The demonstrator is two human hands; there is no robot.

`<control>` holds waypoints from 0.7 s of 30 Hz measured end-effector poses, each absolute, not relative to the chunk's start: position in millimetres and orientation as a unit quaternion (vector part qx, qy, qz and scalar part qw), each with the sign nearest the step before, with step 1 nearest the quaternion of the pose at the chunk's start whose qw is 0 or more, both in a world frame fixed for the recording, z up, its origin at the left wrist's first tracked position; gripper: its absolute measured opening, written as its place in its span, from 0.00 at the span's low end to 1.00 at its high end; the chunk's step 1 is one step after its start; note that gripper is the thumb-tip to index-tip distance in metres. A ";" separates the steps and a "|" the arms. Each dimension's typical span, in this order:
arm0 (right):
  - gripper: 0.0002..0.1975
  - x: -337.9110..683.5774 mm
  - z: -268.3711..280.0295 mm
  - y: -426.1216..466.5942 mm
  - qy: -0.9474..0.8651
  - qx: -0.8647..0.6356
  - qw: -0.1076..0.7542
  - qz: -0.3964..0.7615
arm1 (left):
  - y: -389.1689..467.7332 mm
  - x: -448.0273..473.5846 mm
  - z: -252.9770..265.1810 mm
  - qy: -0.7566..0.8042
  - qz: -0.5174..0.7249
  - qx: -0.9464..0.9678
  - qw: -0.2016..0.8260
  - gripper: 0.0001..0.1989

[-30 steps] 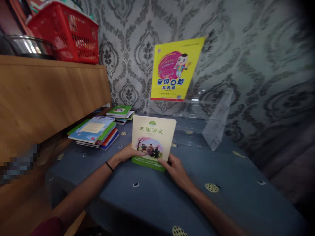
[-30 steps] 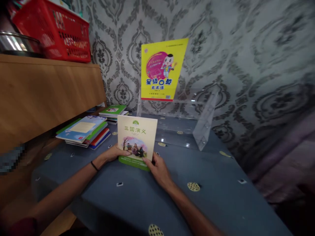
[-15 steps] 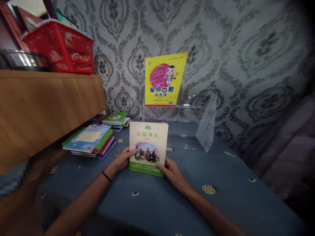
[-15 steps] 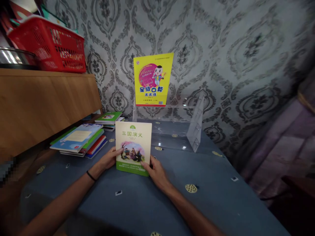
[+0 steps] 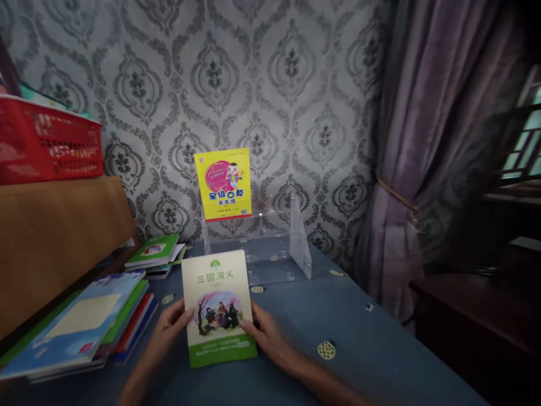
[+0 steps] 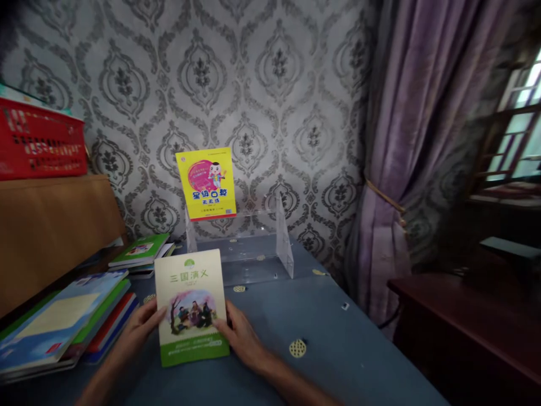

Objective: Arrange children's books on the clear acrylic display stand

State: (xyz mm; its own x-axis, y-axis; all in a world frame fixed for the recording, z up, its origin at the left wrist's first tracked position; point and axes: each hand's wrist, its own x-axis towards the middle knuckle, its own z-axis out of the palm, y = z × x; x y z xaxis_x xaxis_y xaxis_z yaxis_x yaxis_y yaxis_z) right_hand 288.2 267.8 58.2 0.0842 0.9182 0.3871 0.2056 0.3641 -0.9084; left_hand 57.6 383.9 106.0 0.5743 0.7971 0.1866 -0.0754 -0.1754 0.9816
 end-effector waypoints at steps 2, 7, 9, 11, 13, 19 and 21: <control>0.19 290.0 60.7 267.2 -0.587 -0.478 0.575 0.309 | 383.0 57.0 109.2 0.289 0.372 0.687 0.553 0.29; 0.22 297.0 66.9 268.7 -0.559 -0.483 0.595 0.317 | 376.5 61.6 121.2 0.336 0.374 0.687 0.525 0.30; 0.23 302.5 73.5 266.2 -0.550 -0.480 0.595 0.337 | 374.4 67.9 131.0 0.337 0.368 0.690 0.524 0.29; 0.24 311.9 84.4 261.6 -0.542 -0.472 0.597 0.355 | 373.3 78.4 143.8 0.324 0.360 0.700 0.524 0.28; 0.24 326.6 99.7 256.3 -0.543 -0.466 0.603 0.354 | 373.2 93.4 158.9 0.300 0.355 0.718 0.519 0.27; 0.21 396.3 168.6 247.4 -0.583 -0.481 0.605 0.250 | 378.6 159.3 222.1 0.184 0.364 0.787 0.463 0.22; 0.20 421.8 196.8 248.9 -0.598 -0.484 0.603 0.211 | 382.5 184.1 249.3 0.140 0.377 0.807 0.433 0.21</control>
